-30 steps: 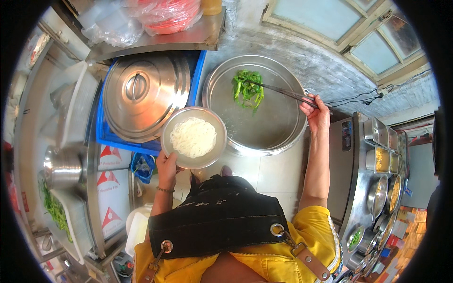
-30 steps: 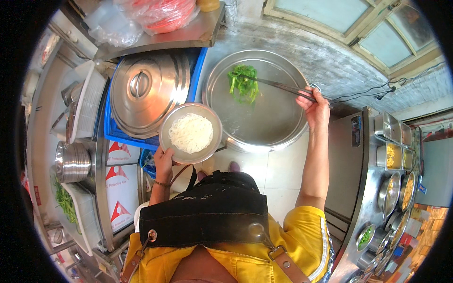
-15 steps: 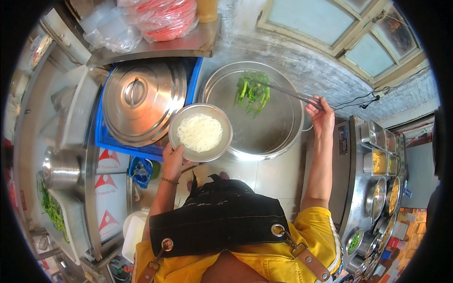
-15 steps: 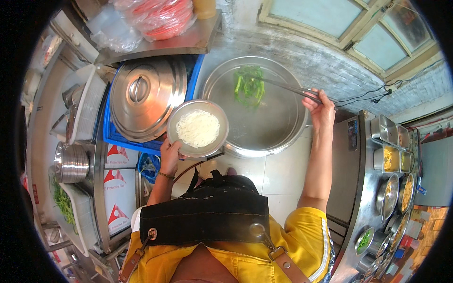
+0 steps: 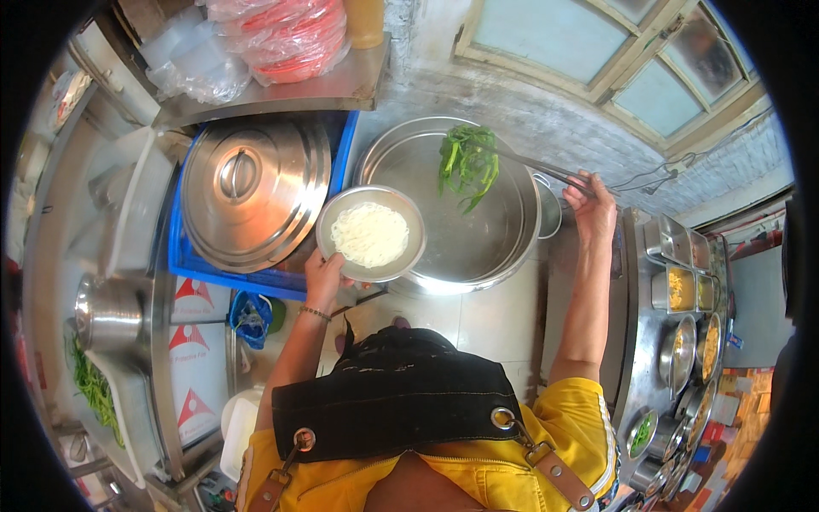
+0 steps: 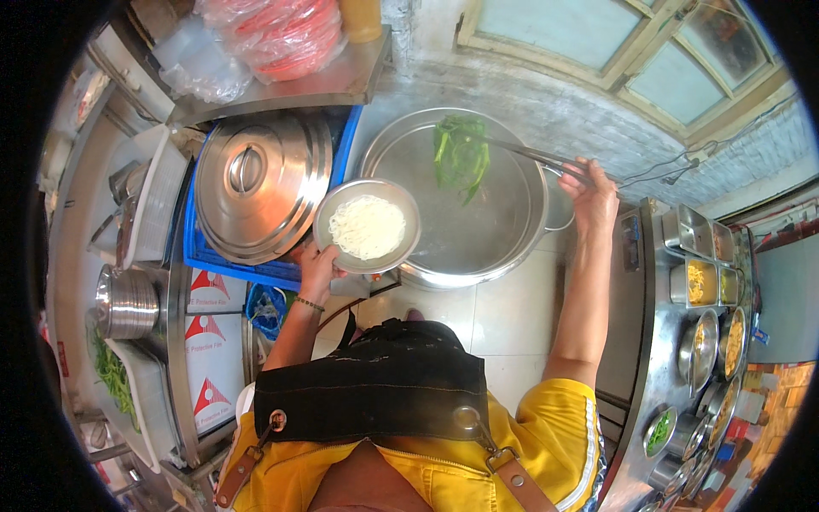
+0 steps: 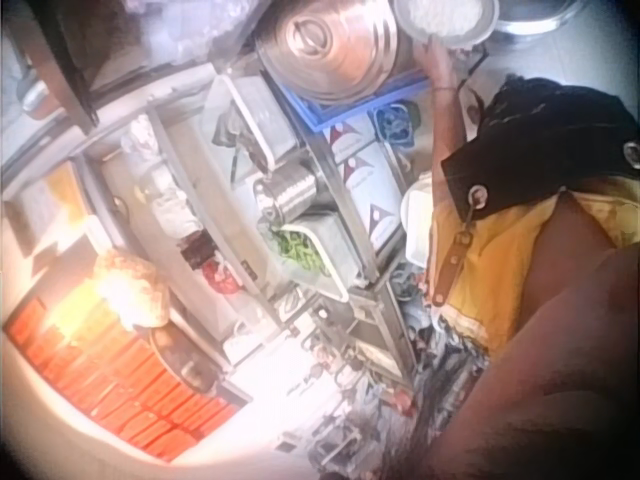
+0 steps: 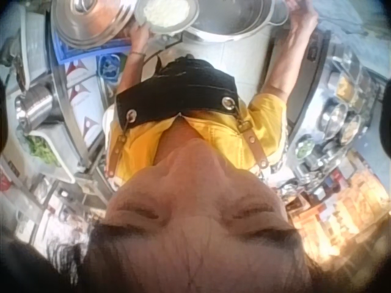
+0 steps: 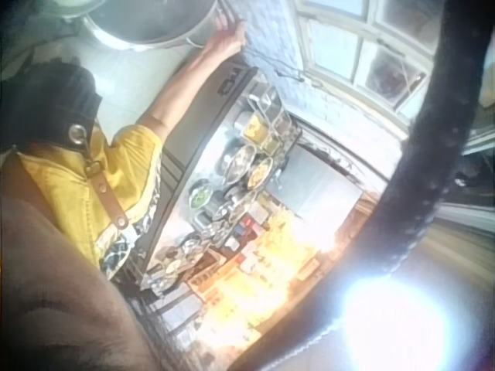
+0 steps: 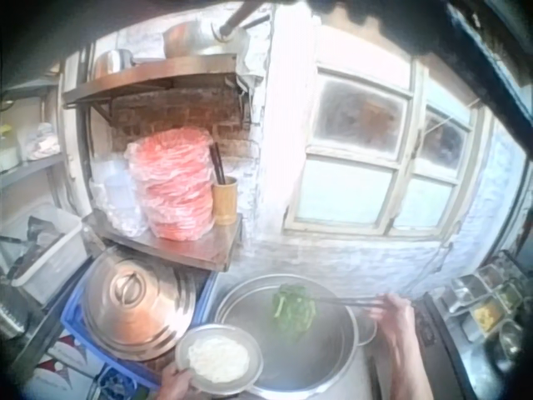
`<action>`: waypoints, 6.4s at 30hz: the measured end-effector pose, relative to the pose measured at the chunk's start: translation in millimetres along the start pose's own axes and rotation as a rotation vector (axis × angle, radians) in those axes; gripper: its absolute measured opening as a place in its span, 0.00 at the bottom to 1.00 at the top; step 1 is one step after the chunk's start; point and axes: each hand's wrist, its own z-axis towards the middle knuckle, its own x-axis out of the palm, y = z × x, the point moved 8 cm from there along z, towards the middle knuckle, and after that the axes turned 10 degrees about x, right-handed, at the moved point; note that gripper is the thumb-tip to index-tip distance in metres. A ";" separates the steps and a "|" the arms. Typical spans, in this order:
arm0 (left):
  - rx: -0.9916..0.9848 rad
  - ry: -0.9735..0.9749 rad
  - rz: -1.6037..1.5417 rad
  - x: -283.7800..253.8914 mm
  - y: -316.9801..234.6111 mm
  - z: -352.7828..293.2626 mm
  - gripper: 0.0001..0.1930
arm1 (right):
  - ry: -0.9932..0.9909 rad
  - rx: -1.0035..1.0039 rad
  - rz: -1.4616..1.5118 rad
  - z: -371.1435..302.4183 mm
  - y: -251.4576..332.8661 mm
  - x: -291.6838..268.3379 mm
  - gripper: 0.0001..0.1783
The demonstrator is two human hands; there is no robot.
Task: The person assembles two noodle bowls by retrieving noodles and greens from a large pot, then adding various toppings from stainless steel containers. They use chopsticks and tongs to transfer ingredients into bowls and arrange them on the counter.
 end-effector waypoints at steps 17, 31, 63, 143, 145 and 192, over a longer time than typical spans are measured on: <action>0.048 0.071 -0.055 37.5 -30.6 19.2 0.13 | 0.265 0.097 0.082 -27.2 -16.1 90.5 0.18; 0.126 -0.022 -0.223 2.3 -56.7 -7.3 0.13 | 0.110 0.016 -0.291 -68.3 -13.6 84.9 0.15; 0.208 -0.075 -0.207 -34.0 -90.2 -52.6 0.12 | 0.526 -0.201 -0.484 -137.7 22.2 202.8 0.12; 0.241 -0.308 -0.414 -216.0 -64.7 -111.3 0.15 | 0.069 -0.730 -0.216 -112.5 112.7 310.3 0.16; 0.313 -0.339 -0.372 -213.8 -71.7 -109.1 0.15 | 0.056 -0.746 -0.145 -73.1 123.6 318.1 0.16; 0.152 -0.733 -0.305 -436.8 -34.9 -136.2 0.16 | 0.255 0.062 -1.592 -14.8 -353.4 543.4 0.15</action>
